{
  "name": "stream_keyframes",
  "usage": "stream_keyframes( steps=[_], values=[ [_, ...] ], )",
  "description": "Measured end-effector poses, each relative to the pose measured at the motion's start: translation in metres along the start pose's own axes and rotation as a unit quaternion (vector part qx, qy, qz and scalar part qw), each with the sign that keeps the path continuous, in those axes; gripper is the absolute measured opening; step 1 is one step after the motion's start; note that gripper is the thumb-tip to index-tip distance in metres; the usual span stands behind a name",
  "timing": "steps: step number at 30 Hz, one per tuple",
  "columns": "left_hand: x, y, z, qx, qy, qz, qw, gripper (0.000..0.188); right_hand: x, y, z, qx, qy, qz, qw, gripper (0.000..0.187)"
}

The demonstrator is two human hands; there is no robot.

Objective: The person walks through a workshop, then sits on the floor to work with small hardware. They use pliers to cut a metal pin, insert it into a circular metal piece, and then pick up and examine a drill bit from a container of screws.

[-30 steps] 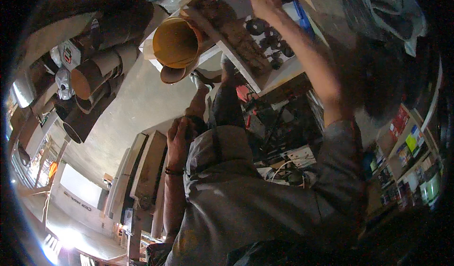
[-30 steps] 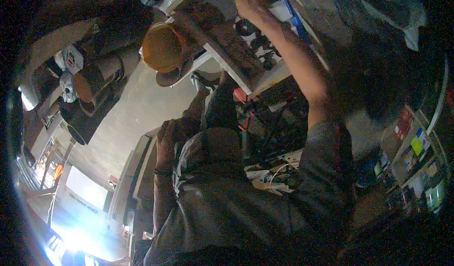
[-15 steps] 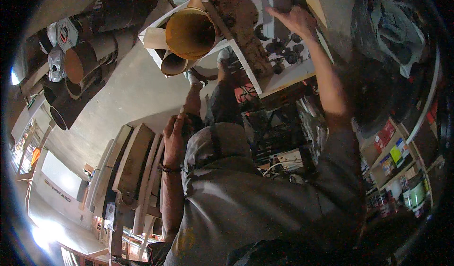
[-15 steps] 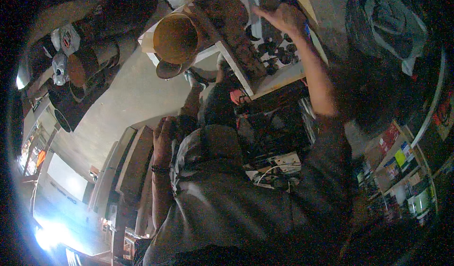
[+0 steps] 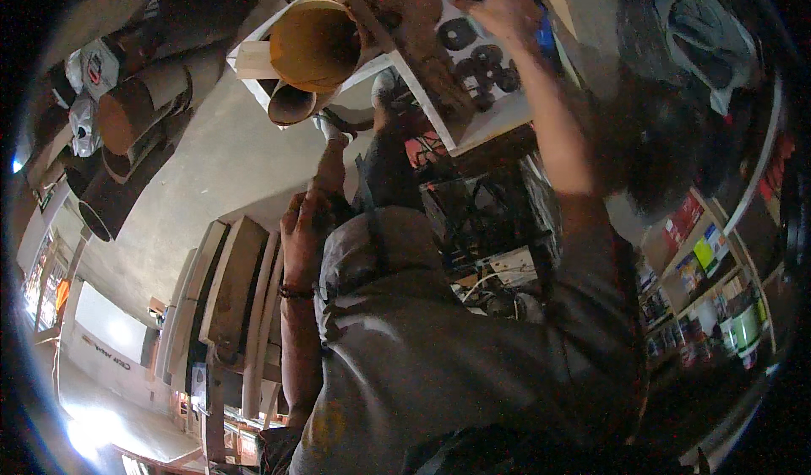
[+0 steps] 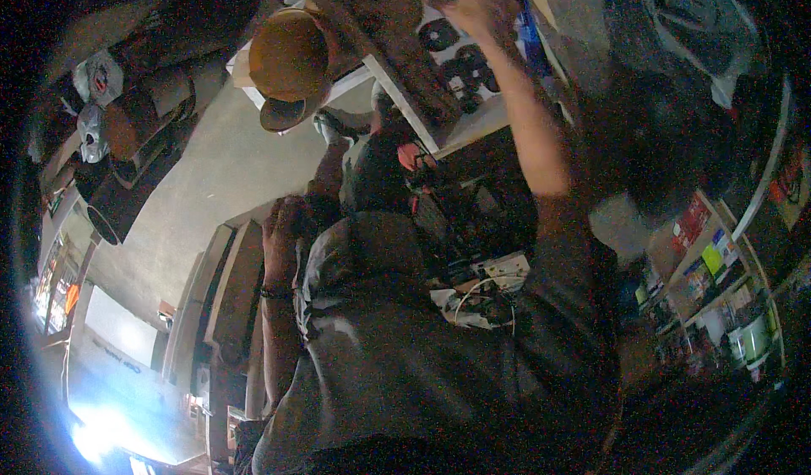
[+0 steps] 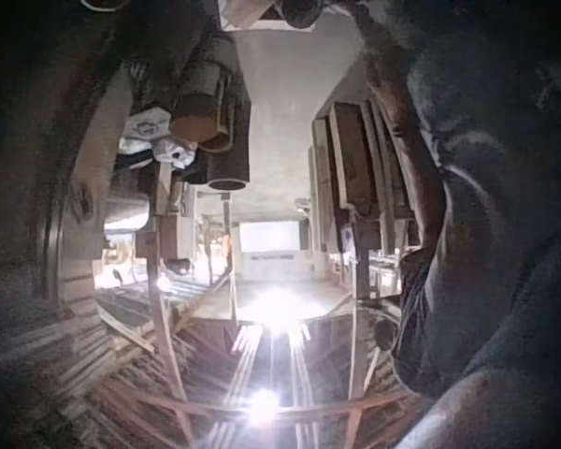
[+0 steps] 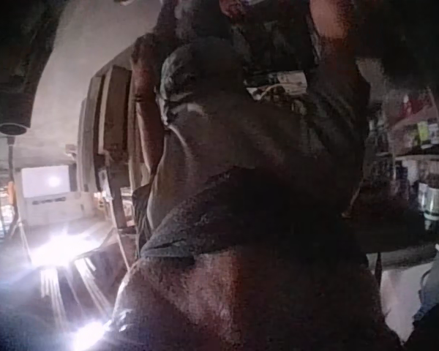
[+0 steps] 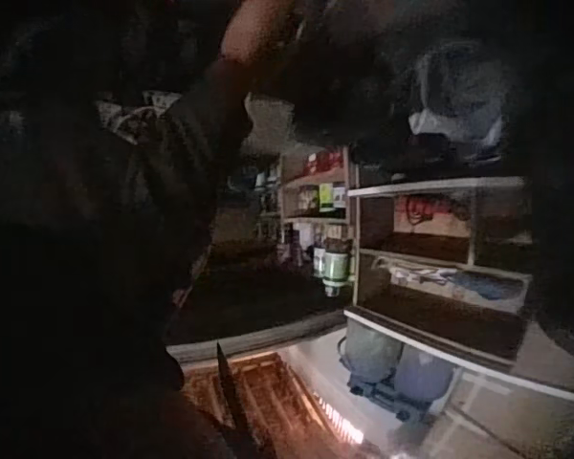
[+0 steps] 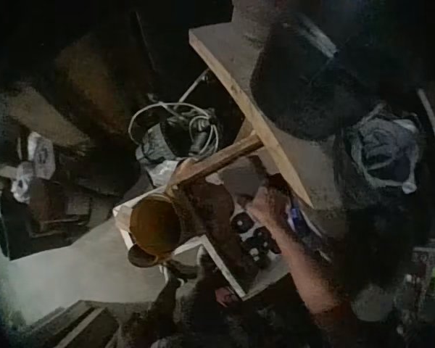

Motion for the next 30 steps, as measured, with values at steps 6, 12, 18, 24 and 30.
stream_keyframes(
  steps=[6, 12, 18, 24, 30],
  values=[
    [-0.002, -0.002, 0.004, 0.02, -0.064, 0.063, 0.996, 0.03, 0.024, 0.0, 0.049, -0.112, 0.04, -0.11, 0.987, 0.091],
    [0.012, -0.009, -0.002, 0.017, -0.048, 0.068, 0.996, 0.03, -0.085, 0.025, 0.116, -0.069, 0.238, -0.056, 0.967, 0.083],
    [0.016, -0.014, -0.005, -0.007, 0.09, -0.101, 0.991, 0.032, -0.141, 0.034, 0.089, -0.067, 0.238, 0.084, 0.965, 0.056],
    [0.011, -0.015, 0.0, 0.013, 0.028, 0.001, 1.0, 0.03, -0.139, 0.043, 0.087, -0.15, 0.231, 0.146, 0.95, 0.035],
    [0.036, -0.029, -0.002, -0.084, 0.283, -0.288, 0.911, 0.025, -0.103, 0.033, 0.11, -0.114, 0.231, 0.162, 0.953, 0.025]
  ],
)
Point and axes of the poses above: each hand's wrist, its own z-axis away from the middle knuckle, its own y-axis out of the palm, x = y × z, the point moved 4 cm from there along -z, towards the middle knuckle, and after that the axes turned 10 degrees about -z, right-handed, at the moved point
